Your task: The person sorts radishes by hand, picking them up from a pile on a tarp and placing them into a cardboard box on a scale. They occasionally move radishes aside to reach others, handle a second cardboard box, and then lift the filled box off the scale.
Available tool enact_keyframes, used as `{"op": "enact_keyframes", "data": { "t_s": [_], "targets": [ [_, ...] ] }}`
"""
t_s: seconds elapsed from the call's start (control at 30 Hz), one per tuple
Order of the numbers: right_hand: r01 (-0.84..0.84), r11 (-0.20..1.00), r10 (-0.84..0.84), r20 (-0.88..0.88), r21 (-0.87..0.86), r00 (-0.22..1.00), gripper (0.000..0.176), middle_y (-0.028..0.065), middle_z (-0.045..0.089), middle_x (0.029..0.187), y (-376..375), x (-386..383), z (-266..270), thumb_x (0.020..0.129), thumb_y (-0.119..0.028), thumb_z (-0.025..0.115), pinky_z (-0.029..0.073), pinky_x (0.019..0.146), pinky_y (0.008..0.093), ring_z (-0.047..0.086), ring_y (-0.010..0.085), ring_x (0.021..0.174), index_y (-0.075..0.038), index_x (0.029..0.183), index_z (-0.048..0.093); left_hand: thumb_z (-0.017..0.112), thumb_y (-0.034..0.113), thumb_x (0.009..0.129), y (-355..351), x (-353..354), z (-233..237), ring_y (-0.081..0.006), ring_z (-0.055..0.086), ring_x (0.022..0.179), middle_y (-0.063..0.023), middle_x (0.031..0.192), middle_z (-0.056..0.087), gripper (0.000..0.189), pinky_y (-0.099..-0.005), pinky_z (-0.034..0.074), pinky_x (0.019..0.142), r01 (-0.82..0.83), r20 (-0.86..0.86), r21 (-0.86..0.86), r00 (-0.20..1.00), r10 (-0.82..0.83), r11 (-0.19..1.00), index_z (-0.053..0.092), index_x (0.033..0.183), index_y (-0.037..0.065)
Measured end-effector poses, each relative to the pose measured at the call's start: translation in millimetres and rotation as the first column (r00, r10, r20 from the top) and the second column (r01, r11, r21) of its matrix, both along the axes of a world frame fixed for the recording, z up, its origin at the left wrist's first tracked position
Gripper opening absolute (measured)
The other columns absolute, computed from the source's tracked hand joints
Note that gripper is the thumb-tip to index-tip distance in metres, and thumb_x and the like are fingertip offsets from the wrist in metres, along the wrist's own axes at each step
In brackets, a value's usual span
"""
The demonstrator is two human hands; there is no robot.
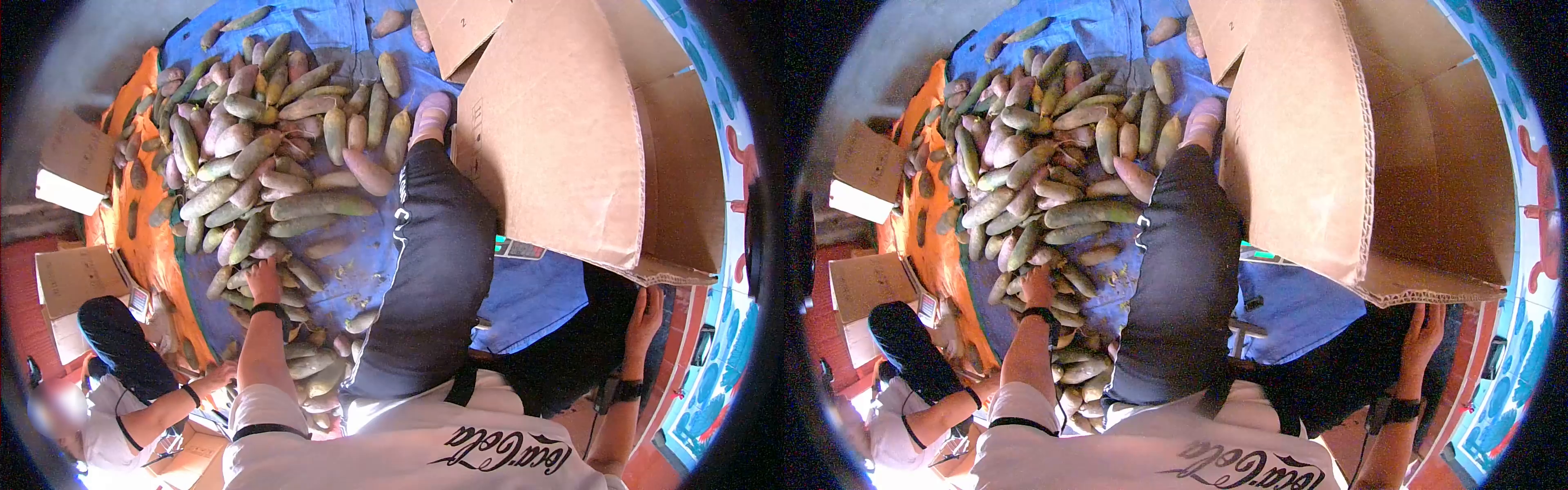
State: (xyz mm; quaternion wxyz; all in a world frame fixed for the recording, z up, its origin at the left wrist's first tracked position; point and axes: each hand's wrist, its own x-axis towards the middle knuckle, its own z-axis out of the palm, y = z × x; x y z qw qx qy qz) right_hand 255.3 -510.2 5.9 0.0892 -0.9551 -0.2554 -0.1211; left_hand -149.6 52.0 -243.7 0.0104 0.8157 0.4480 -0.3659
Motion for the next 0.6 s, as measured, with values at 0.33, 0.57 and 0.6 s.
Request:
{"op": "enact_keyframes", "data": {
  "t_s": [0.33,0.57,0.6],
  "targets": [
    [0.074,0.989,-0.062,-0.092,0.127,0.994,0.019,0.0154,0.058,0.099,11,-5,4,0.091,-0.012,0.048,0.042,0.087,0.035,0.055,0.0305,0.095,0.003,0.099,0.057,0.056,0.015,0.081,-44,-9,22,-0.0271,0.047,0.107,-0.0077,0.112,0.05,0.025,-0.0394,0.043,0.085,0.263,0.043,0.116,0.962,-0.27,0.958,0.055,0.106,0.016],
    [0.063,0.978,-0.05,-0.068,0.201,0.996,0.017,0.0149,0.058,0.1,10,-5,1,0.091,-0.01,0.048,0.042,0.087,0.0342,0.055,0.0289,0.095,0.002,0.098,0.057,0.059,0.019,0.079,-63,16,54,-0.028,0.052,0.097,-0.0081,0.1,0.057,0.025,-0.0372,0.047,0.078,0.291,0.306,0.196,0.889,-0.34,0.937,0.055,0.103,0.012],
    [0.075,0.972,-0.058,-0.082,0.225,0.995,0.017,0.015,0.058,0.1,12,-6,1,0.09,-0.01,0.048,0.042,0.087,0.0342,0.055,0.0288,0.096,0.002,0.098,0.056,0.06,0.022,0.08,-61,20,58,-0.0291,0.054,0.093,-0.0089,0.097,0.058,0.025,-0.0377,0.047,0.077,0.257,0.41,0.243,0.846,-0.34,0.935,0.055,0.102,0.011]
  ]
}}
